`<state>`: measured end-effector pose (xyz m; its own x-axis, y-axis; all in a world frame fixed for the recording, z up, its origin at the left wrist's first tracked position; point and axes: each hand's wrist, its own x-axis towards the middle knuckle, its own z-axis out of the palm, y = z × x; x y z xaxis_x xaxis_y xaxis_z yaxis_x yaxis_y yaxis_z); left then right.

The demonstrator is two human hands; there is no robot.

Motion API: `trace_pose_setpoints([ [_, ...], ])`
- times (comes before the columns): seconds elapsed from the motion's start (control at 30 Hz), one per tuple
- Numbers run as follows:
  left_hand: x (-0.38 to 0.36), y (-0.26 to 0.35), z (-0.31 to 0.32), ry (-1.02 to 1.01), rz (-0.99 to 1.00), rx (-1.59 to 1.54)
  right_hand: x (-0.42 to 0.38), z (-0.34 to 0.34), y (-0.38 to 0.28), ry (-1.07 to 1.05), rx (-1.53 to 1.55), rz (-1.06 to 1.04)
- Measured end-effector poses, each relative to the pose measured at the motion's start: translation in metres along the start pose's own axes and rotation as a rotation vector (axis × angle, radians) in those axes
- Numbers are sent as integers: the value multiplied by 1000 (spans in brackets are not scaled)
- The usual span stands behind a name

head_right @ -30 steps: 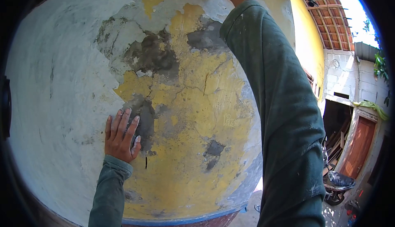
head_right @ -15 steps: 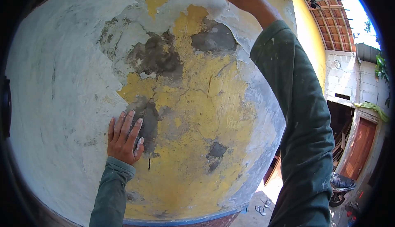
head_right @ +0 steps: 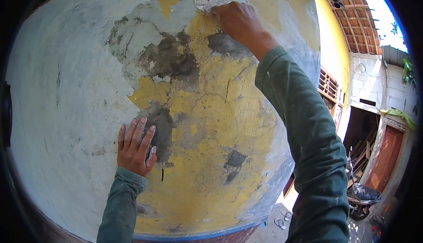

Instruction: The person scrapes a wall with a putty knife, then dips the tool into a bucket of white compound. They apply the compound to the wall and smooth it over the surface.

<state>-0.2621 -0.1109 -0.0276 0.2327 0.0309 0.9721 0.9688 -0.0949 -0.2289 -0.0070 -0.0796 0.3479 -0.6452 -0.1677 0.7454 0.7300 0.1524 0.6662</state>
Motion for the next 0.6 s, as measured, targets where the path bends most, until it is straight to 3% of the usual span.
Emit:
trace_pose_setpoints([
  [0.1, 0, 1, 0, 5, 0, -11, -4, -40, 11, -33, 104, -102],
  [0.17, 1, 0, -1, 12, 5, -6, 7, -48, 32, 102, 127, -4],
  [0.2, 1, 0, 0, 15, 6, -6, 14, -44, 61, 251, 116, -70],
  [0.23, 1, 1, 0, 15, 6, -8, 25, -31, 95, 317, 70, 5],
  [0.27, 0, 1, 0, 16, 6, -11, 29, -48, 97, 101, 108, 284],
  [0.33, 1, 0, 0, 18, 4, -8, 40, -31, 133, -16, 21, 484],
  [0.37, 1, 0, 0, 18, 2, -15, 43, -20, 141, -13, 24, 481],
  [0.43, 0, 0, 0, 14, -3, -22, 45, -5, 142, -9, 117, 664],
  [0.6, 0, 0, -1, 14, -5, -33, 88, 13, 131, -20, 142, 646],
])
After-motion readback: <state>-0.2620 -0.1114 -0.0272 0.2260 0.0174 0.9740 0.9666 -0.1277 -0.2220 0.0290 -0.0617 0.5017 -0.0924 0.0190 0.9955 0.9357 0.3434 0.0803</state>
